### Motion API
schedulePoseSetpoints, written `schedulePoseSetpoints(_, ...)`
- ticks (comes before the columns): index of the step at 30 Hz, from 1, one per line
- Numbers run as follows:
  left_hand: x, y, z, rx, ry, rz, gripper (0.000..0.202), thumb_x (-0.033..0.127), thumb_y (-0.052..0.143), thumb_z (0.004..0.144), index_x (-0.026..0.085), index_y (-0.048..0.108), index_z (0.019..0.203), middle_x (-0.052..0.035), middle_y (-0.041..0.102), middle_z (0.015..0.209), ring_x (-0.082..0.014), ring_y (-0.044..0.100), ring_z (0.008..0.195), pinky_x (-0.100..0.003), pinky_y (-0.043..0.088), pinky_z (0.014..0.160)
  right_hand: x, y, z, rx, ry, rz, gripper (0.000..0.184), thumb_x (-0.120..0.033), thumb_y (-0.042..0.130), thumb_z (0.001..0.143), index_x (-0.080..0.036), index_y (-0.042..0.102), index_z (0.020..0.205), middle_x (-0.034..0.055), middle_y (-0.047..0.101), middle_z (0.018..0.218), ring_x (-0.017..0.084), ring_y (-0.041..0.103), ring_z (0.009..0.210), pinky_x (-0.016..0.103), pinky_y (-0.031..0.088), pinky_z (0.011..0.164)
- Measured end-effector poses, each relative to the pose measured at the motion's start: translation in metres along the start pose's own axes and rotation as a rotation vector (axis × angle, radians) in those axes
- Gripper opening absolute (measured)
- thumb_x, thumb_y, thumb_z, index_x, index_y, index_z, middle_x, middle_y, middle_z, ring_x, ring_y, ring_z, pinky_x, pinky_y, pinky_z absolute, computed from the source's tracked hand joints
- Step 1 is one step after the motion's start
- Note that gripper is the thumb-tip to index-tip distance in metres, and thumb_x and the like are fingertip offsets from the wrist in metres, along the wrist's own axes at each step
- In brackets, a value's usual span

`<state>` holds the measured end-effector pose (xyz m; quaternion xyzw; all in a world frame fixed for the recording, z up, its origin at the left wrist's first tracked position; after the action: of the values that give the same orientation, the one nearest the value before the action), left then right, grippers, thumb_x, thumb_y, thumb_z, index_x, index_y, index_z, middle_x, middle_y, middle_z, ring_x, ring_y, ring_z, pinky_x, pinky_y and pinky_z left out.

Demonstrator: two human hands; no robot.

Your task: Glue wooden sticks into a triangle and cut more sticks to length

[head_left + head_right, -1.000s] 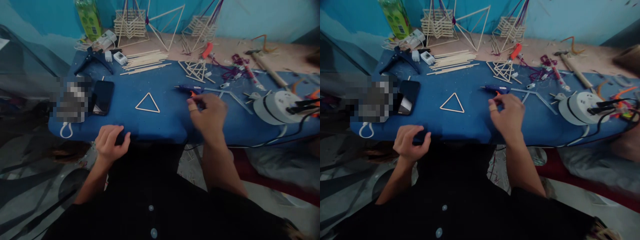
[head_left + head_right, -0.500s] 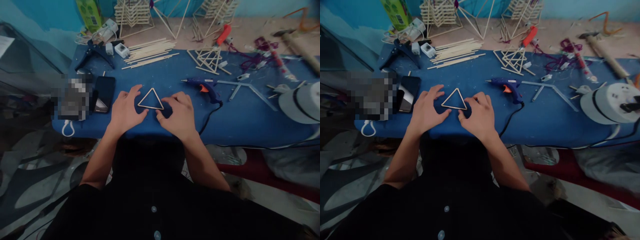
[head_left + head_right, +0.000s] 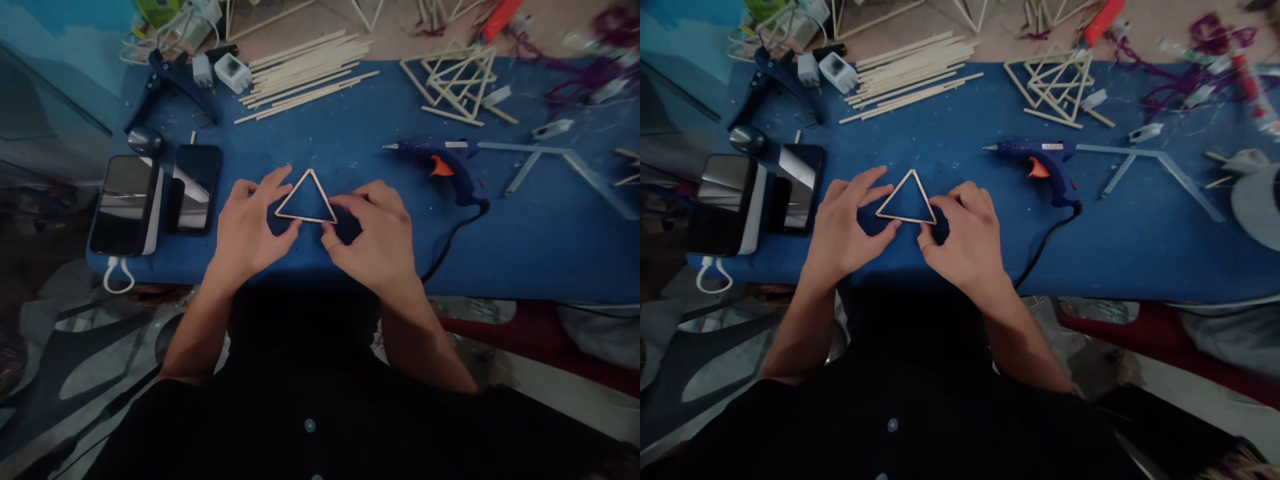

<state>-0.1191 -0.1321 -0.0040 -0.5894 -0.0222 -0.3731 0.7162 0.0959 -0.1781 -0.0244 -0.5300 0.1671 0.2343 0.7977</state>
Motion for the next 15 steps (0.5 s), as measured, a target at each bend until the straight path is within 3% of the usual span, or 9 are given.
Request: schedulePoseSetpoints(15, -0.0044, 0.0022, -0.0002, -0.021, 0.001, -0.041, 0.07, 0.037, 0.078, 0.095, 0.028, 0.06, 0.162, -0.0056, 0.083, 0.14, -0.0331, 0.067, 0.122, -0.053, 0.062, 0.111, -0.0049, -0.0029, 0.0026, -0.019, 0.024, 0.026, 0.022, -0.028, 0.071, 0.091, -0.025, 0.082, 0.11, 0.0129, 0.071, 0.113, 0.035, 0.067, 0.107, 0.06, 0.056, 0.101)
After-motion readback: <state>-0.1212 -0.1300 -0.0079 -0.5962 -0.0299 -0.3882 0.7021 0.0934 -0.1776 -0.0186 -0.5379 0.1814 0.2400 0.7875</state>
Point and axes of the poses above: each hand's wrist, its own z-axis towards the middle knuckle, its own y-axis out of the palm, x = y × z, the point moved 1 cm from there along z, towards the middle knuckle
